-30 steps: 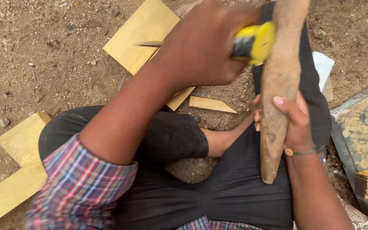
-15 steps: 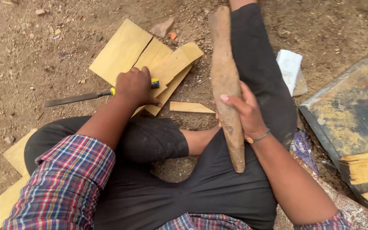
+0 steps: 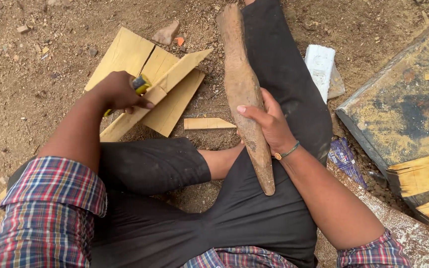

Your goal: Shaping or carving wood using a chisel and a wooden mallet while sitting on the ground.

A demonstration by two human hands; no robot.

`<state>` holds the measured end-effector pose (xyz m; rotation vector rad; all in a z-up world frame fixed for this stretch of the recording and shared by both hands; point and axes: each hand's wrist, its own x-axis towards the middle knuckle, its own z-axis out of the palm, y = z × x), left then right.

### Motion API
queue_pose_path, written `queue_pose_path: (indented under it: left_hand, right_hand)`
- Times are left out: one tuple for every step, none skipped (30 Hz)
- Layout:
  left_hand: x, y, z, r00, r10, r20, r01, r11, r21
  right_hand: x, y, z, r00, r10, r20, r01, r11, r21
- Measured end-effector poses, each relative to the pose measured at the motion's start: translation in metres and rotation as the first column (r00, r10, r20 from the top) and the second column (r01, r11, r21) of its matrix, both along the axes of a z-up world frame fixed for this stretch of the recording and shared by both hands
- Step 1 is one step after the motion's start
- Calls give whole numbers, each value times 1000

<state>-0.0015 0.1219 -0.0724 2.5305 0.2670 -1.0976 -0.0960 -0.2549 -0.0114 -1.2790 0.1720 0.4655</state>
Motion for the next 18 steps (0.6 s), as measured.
queue_pose_path:
  left_hand:
    - [2,2,5,1000,-3,3,3,1000,-3]
    - [4,5,11,1000,0,25,0,1000,-9]
    - [2,9,16,999,14,45,-13,1000,-15]
    - [1,11,18,999,20,45,-20,1000,-19]
    - [-2,14,19,998,-17,58,16,1000,11]
    - [-5,16,21,996,-55,70,52,998,42]
    - [-8,19,22,996,-49,71,46,998,43]
    - [-11,21,23,994,-57,91,52,997,48]
    - [-13,23,25,991,-69,114,63,996,57]
    - [-17,36,29,991,-68,117,61,996,60]
    - [-22,48,31,997,-44,68,37,994,104]
    - [-28,59,33,1000,-18,20,15,989,149]
    - [-36,80,34,1000,-17,17,15,989,146]
    - [-45,102,35,999,-15,-35,22,973,228]
    - [-55,124,37,997,-3,-82,28,950,310]
    - [-71,168,16,997,3,-82,22,951,308]
    - [-88,213,-3,979,-58,-195,130,916,381]
    - [-106,258,-22,945,-107,-310,242,866,438]
  right_hand:
    - [1,1,-5,1000,-3,3,3,1000,-3]
    - [1,2,-11,1000,-9,-2,9,997,-71]
    - [2,4,-16,1000,-6,-8,5,990,-138]
    - [3,5,-18,1000,0,-8,-1,990,-142]
    - [3,7,-21,1000,26,4,-25,974,-225]
    - [3,9,-23,998,54,13,-47,951,-307]
    - [4,10,-26,998,59,14,-52,950,-307]
    - [6,11,-27,997,64,-34,-72,942,-326]
    - [8,13,-29,995,64,-77,-87,935,-344]
    - [10,14,-31,995,66,-74,-87,936,-341]
    - [10,15,-32,996,61,-62,-78,940,-332]
    - [9,15,-34,997,56,-51,-69,944,-322]
    - [8,15,-33,997,56,-54,-71,943,-325]
    - [7,15,-31,998,46,-35,-55,946,-319]
    - [7,16,-29,999,41,-13,-43,949,-312]
    - [8,16,-27,999,47,-13,-48,948,-314]
    - [8,16,-25,999,38,-20,-43,946,-321]
    - [8,16,-23,999,30,-26,-37,944,-329]
